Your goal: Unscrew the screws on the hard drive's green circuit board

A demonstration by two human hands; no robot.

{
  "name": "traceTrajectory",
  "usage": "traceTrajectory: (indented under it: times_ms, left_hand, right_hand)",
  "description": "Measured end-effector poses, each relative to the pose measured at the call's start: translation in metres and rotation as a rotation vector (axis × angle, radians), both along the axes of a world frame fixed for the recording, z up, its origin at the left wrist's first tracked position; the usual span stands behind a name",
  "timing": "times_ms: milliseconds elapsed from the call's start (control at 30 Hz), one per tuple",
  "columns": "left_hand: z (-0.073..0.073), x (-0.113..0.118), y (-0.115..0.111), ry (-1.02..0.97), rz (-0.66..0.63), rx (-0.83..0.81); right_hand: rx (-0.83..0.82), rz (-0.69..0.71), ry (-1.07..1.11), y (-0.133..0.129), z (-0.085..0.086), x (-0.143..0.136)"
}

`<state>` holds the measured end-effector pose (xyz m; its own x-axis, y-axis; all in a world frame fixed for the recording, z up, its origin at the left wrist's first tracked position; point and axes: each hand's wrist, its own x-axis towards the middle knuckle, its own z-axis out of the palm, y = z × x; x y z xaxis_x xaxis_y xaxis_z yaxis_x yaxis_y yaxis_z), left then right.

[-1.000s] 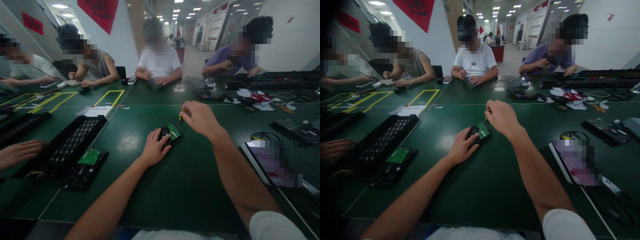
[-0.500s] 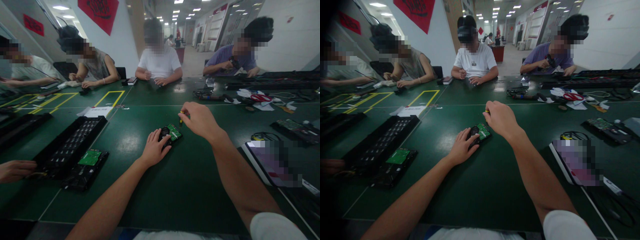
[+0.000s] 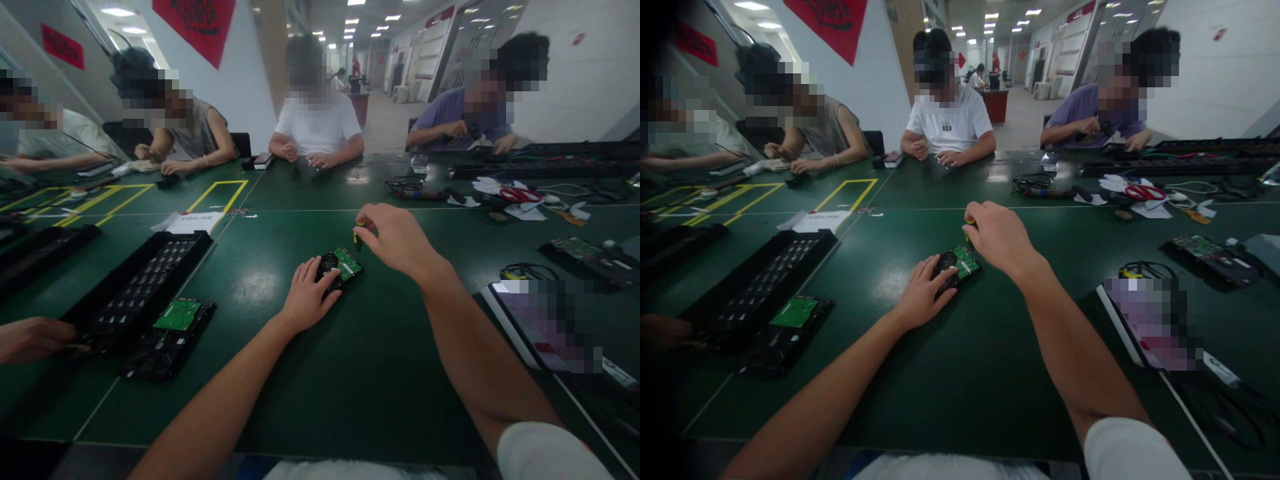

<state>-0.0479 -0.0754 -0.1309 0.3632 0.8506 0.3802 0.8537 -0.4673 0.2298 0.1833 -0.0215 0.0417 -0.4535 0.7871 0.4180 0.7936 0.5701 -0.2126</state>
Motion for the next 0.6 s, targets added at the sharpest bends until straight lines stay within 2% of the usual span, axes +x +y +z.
traceTrajectory:
  times_ms: [333, 600]
  left_hand:
    - [0.0010, -0.0008, -0.0001, 0.015, -0.006, 0.003]
    - [0.0004, -0.0005, -0.0002, 0.006, -0.002, -0.004]
  right_hand:
    - [0.005, -0.043, -0.013, 0.0033, -0.0013, 0.0032]
    - [0.000, -0.027, -0.017, 0.0039, -0.0015, 0.0029]
